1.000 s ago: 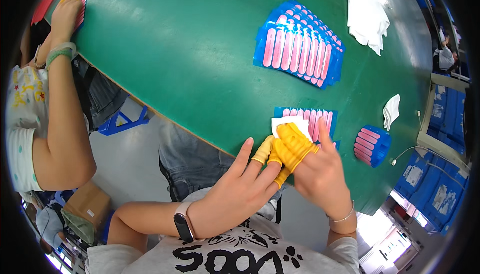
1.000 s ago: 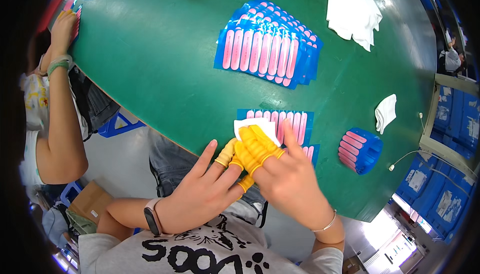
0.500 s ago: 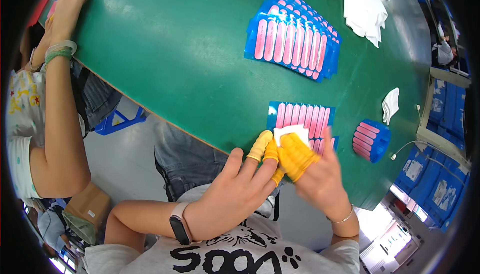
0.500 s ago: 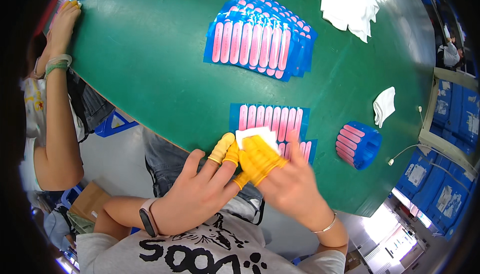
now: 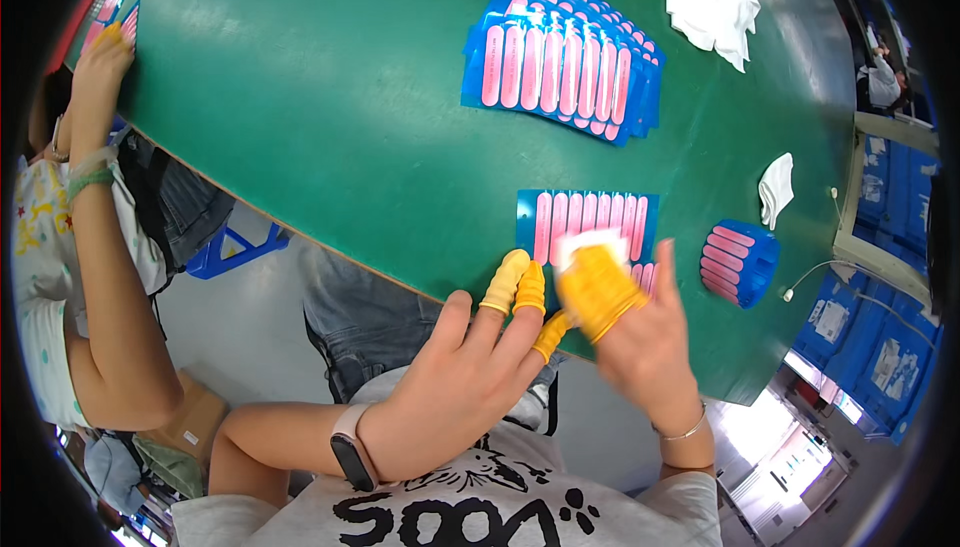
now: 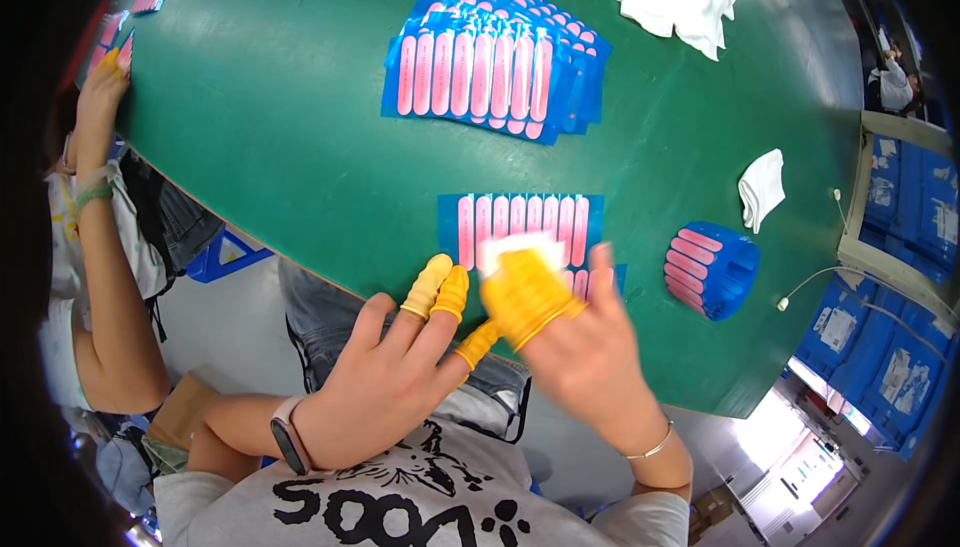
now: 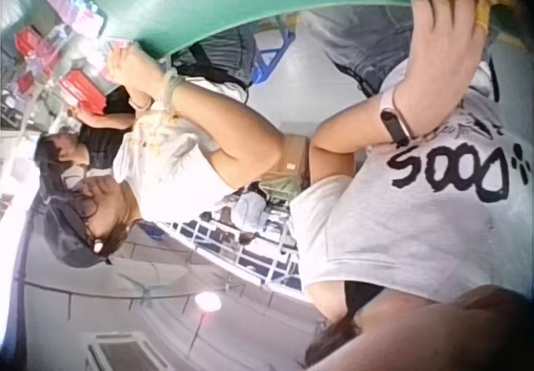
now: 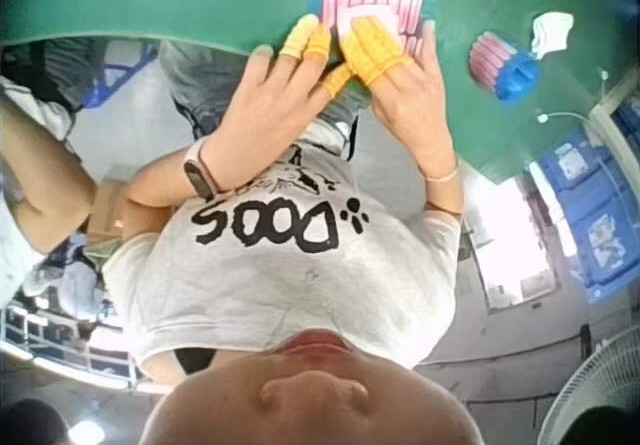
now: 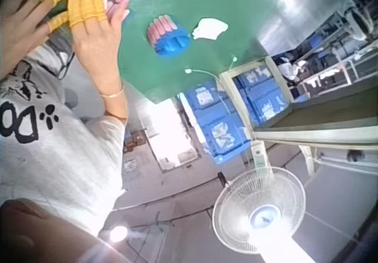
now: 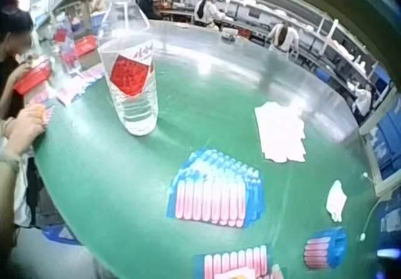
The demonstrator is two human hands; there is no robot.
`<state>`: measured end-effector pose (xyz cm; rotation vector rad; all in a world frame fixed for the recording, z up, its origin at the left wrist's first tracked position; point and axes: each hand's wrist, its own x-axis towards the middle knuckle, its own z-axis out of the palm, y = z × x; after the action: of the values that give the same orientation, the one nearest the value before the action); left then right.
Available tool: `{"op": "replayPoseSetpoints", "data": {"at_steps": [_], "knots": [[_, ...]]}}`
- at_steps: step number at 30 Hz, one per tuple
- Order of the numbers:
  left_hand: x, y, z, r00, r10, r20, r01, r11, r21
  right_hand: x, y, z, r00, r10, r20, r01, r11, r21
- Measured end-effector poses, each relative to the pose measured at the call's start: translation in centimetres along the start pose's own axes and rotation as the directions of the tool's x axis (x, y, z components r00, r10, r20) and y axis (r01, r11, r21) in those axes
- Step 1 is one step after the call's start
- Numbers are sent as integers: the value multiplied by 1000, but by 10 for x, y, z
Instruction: The person wipes small pink plastic strips clean with a white cloth at a workstation.
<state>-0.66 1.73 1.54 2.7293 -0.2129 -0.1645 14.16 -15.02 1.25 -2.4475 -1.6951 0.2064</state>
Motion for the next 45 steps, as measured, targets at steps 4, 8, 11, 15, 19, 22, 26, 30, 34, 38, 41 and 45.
{"op": "replayPoseSetpoints", "data": {"at_steps": [4, 8, 11, 15, 19, 22, 26, 30, 34, 38, 41, 45], "knots": [[2, 1, 1, 999, -23, -46, 22, 999, -27, 4, 6, 5, 999, -39, 9, 39, 998, 56], [1, 0, 1, 1000, -12, -1, 12, 1000, -9, 6, -8, 4, 979, -197, 47, 188, 969, 158], [0, -2, 0, 1000, -9, -2, 9, 1000, 1, 10, 12, 9, 996, -48, -75, 54, 996, 76], [2, 0, 1, 999, -19, -30, 18, 1000, -14, 6, 26, 4, 993, 46, -107, -45, 999, 4], [1, 1, -1, 1000, -22, -20, 21, 999, -28, 1, 18, 8, 996, 8, -87, -1, 996, 84], [2, -1, -2, 1000, -14, -21, 14, 1000, 1, 2, 35, 9, 977, 97, -192, -101, 995, -11], [2, -1, 0, 1000, -8, -20, 7, 999, -46, -2, 8, 6, 997, -59, -46, 64, 991, 117], [2, 1, -2, 999, -9, -31, 8, 1000, -17, 2, 42, 8, 966, 135, -221, -149, 988, -49], [3, -2, 1, 999, -4, -43, 3, 1000, -28, 3, 25, 4, 980, 34, -197, -31, 999, 18], [3, 2, 1, 999, -14, -49, 11, 999, -53, 14, 29, 7, 989, -80, -127, 86, 996, 37], [3, -1, -1, 998, 1, -59, -3, 999, -33, 31, 47, -3, 986, 91, -138, -93, 996, -6], [-3, -4, 3, 999, -6, -51, 2, 998, -62, 27, 25, -14, 974, -70, -216, 102, 985, 139]]}}
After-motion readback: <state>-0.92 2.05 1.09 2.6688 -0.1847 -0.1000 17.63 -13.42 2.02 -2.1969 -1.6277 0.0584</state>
